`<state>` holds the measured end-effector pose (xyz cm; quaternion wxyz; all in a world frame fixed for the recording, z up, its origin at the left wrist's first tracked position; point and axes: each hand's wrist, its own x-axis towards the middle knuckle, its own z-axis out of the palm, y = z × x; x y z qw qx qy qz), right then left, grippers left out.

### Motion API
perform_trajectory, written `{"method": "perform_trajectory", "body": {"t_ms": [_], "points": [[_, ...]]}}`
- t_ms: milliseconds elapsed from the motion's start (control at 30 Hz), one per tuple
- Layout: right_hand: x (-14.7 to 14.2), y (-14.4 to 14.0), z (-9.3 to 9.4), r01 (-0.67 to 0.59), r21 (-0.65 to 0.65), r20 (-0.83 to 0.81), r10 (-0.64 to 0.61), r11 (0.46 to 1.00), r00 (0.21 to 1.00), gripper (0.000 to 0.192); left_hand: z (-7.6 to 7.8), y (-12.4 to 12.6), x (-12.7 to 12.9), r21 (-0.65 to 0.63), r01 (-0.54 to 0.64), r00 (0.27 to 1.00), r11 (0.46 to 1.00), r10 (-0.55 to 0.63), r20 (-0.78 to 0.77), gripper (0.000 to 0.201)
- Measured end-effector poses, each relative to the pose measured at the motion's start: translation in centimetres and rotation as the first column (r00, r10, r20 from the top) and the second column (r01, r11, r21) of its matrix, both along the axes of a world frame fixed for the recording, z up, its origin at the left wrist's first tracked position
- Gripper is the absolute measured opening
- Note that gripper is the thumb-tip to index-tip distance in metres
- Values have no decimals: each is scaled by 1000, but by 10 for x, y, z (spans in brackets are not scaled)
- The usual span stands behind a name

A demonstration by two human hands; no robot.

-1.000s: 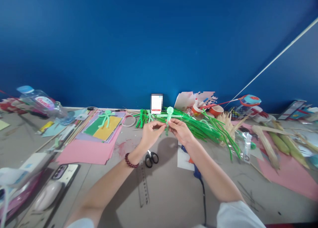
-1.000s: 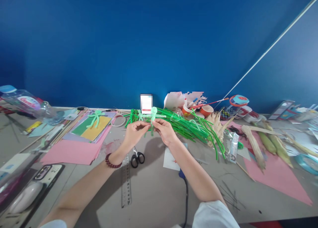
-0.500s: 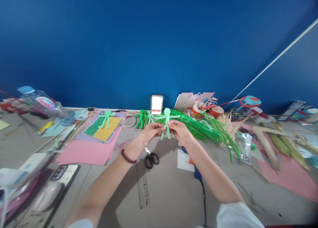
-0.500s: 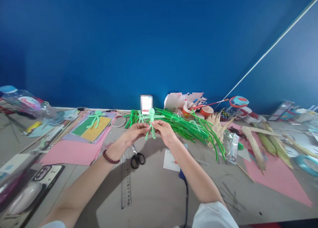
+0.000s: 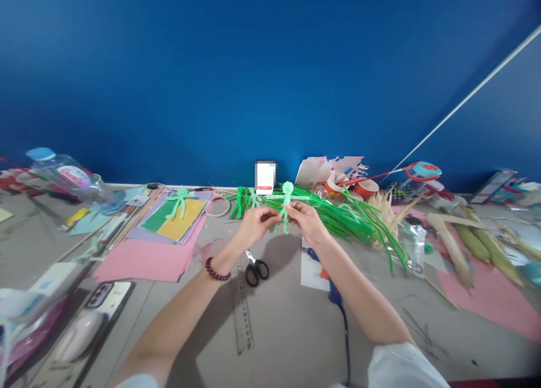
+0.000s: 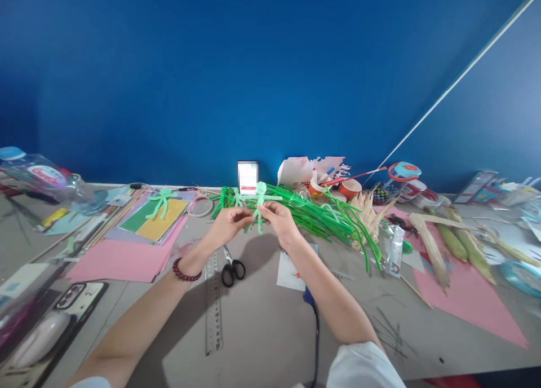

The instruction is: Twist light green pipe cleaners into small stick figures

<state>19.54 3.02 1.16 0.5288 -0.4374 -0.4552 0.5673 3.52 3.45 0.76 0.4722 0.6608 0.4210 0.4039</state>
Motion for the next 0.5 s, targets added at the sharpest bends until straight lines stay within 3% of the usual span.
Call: {"method": "perform_trajectory", "body": {"t_ms": [100,233,500], "points": [[2,2,-1,9,-11,-29,-9,1000,1000,32,-1,3,-2,-92,65,997,994,-60,54,33],[2,4,-3,21,-7,-56,-21,1000,998,32,2,0,-3,-113,79,996,990,-75,37,27],[2,7,-7,58,-21,-45,-59,998,997,32,5,-9,0,22,149,981,989,-145,-129,11]]}}
